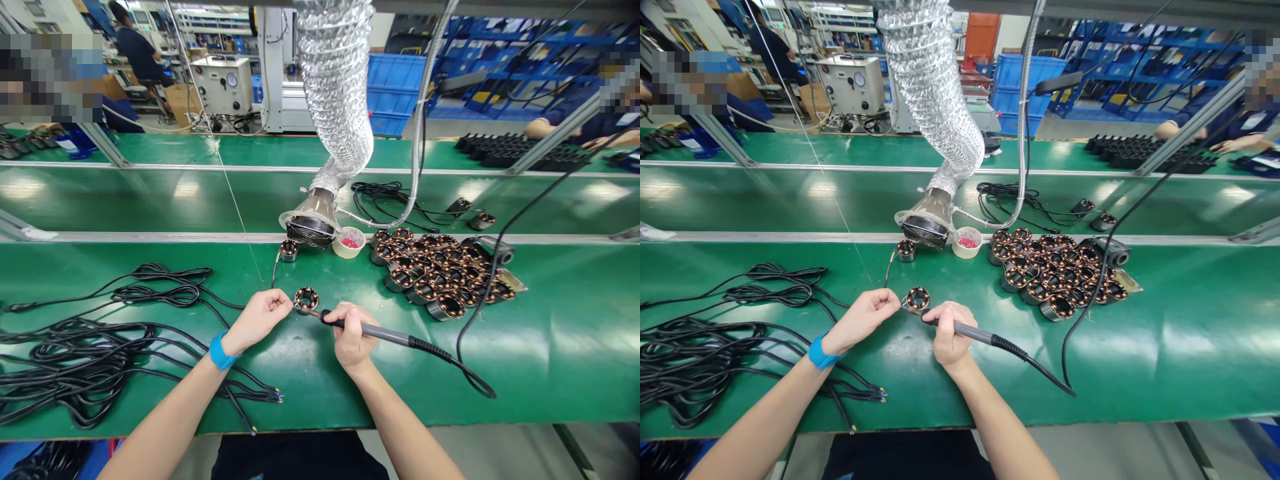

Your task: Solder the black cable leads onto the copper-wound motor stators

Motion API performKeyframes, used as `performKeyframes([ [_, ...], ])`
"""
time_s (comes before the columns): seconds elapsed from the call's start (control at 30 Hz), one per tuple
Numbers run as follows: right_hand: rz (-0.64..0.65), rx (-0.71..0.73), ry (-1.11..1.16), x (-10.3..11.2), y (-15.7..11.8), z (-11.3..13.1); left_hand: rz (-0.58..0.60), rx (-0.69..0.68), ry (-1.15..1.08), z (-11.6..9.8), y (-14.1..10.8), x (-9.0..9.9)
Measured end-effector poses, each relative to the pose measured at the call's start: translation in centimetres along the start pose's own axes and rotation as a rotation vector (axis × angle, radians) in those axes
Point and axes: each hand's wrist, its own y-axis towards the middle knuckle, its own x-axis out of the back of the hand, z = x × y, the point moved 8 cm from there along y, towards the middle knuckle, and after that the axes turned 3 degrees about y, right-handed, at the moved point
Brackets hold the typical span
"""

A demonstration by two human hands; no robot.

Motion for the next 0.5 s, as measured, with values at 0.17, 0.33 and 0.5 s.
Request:
performKeyframes([
  [0.17,-0.028,-0.004,0.018,0.26,-0.06,-0.15,-0.001,-0.009,0.001,0.07,-0.01,0.01],
  [0.33,-0.039,-0.008,0.038,0.33,-0.11,-0.29,-0.006,-0.01,0.001,0.07,0.01,0.05],
  [0.5,-0.036,-0.022,0.003,0.3,-0.19,-0.54,-0.007,-0.009,0.006,0.2,0.08,0.03],
])
